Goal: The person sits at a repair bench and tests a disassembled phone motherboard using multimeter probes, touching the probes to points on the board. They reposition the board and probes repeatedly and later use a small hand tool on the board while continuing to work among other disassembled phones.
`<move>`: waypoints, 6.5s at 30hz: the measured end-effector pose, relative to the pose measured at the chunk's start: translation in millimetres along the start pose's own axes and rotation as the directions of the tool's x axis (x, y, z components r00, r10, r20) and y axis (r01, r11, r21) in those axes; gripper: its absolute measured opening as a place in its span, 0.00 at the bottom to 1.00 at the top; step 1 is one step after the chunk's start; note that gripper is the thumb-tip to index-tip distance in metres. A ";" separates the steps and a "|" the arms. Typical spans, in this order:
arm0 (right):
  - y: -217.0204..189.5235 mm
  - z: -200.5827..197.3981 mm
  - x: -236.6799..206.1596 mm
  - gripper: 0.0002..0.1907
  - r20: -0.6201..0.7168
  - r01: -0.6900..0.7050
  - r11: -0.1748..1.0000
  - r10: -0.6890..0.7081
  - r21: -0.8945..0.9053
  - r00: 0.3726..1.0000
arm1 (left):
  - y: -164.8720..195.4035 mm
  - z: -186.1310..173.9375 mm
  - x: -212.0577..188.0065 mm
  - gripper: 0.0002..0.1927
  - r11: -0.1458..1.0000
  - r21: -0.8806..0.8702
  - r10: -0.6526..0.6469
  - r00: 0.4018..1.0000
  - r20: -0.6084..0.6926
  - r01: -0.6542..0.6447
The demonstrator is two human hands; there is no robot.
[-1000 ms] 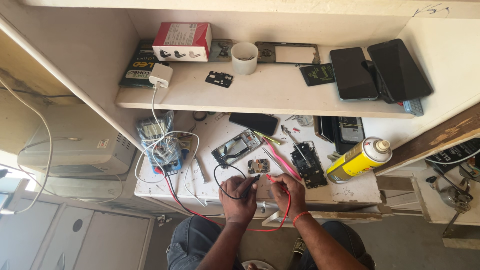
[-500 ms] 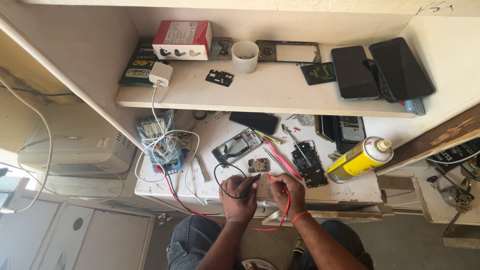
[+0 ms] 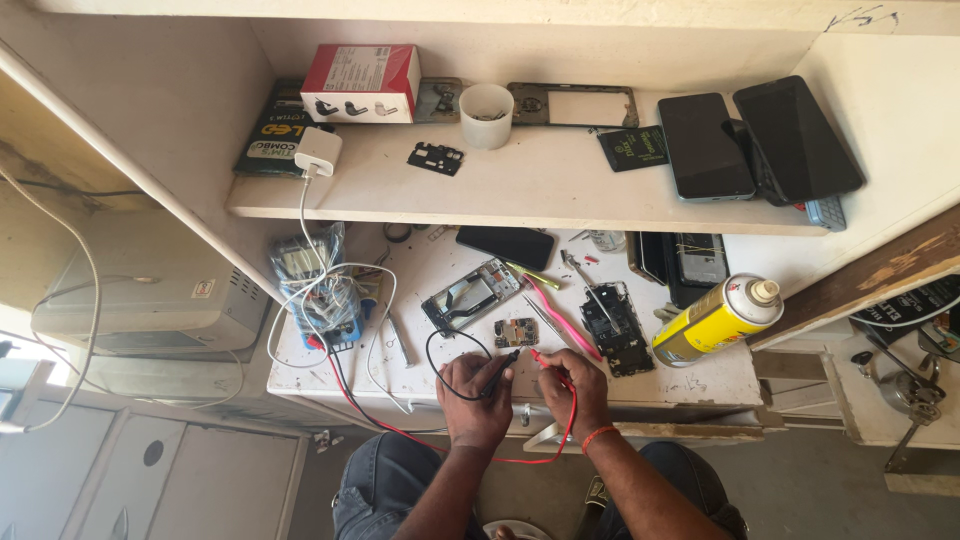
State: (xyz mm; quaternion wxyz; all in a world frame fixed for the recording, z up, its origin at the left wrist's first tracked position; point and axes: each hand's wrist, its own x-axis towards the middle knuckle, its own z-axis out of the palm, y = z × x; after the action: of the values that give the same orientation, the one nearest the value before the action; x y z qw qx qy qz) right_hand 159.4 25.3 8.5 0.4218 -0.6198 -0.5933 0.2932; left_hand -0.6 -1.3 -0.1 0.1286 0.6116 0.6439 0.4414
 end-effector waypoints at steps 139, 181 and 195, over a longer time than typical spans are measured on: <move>-7.2 -2.8 -9.1 0.09 0.047 0.009 0.985 -0.017 0.171 0.999 | 6.7 0.4 5.3 0.11 0.998 -0.062 0.004 0.994 -0.110 -0.011; -0.8 -23.1 0.8 0.25 0.125 -0.428 0.639 0.463 0.639 0.878 | 23.0 2.5 27.8 0.09 0.338 -0.783 -0.487 0.809 0.328 0.522; 10.6 -14.4 -60.6 0.17 -0.023 -0.066 0.800 0.099 0.596 0.995 | 12.1 1.8 30.4 0.10 0.627 -0.578 -0.367 0.852 0.373 0.522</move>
State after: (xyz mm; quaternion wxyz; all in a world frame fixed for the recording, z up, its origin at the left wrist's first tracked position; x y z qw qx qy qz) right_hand 169.5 -36.2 -2.3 0.5972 -0.4892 -0.4326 0.4656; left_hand 2.1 25.2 19.1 0.5118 0.3909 0.5581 0.5232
